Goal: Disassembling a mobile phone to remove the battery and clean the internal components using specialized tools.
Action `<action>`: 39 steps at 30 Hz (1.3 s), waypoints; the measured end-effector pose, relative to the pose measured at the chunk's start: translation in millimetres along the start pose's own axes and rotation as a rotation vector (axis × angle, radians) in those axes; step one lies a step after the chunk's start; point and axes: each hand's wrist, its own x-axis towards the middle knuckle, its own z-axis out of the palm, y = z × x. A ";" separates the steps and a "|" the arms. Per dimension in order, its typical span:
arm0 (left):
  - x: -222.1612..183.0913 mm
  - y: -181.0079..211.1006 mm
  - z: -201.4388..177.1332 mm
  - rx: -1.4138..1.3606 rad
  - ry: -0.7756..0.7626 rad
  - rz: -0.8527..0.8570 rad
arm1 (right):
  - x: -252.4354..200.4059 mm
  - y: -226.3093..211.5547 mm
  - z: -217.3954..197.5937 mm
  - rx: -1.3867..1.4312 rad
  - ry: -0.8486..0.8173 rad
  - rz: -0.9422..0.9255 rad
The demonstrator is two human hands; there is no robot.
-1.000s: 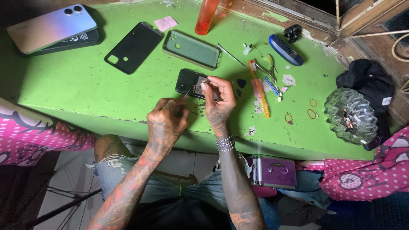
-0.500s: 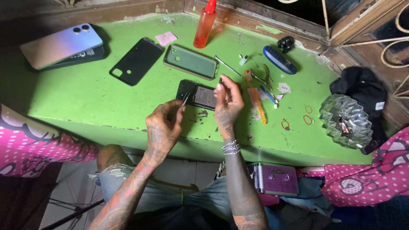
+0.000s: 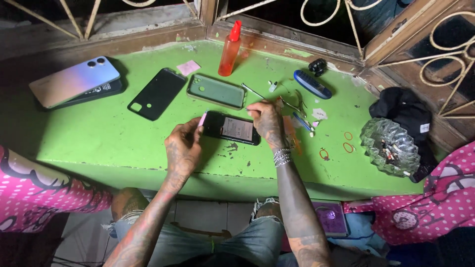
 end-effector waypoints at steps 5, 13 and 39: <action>16.0 -7.7 1.5 -0.026 0.022 -0.020 | 8.5 10.4 5.7 -0.050 -0.006 -0.052; 15.4 -3.7 -4.4 -0.175 0.005 -0.103 | 1.9 23.1 18.4 0.021 0.062 -0.151; 20.1 8.0 -22.7 -0.178 -0.112 0.123 | -57.8 -75.0 9.8 0.609 0.456 -0.544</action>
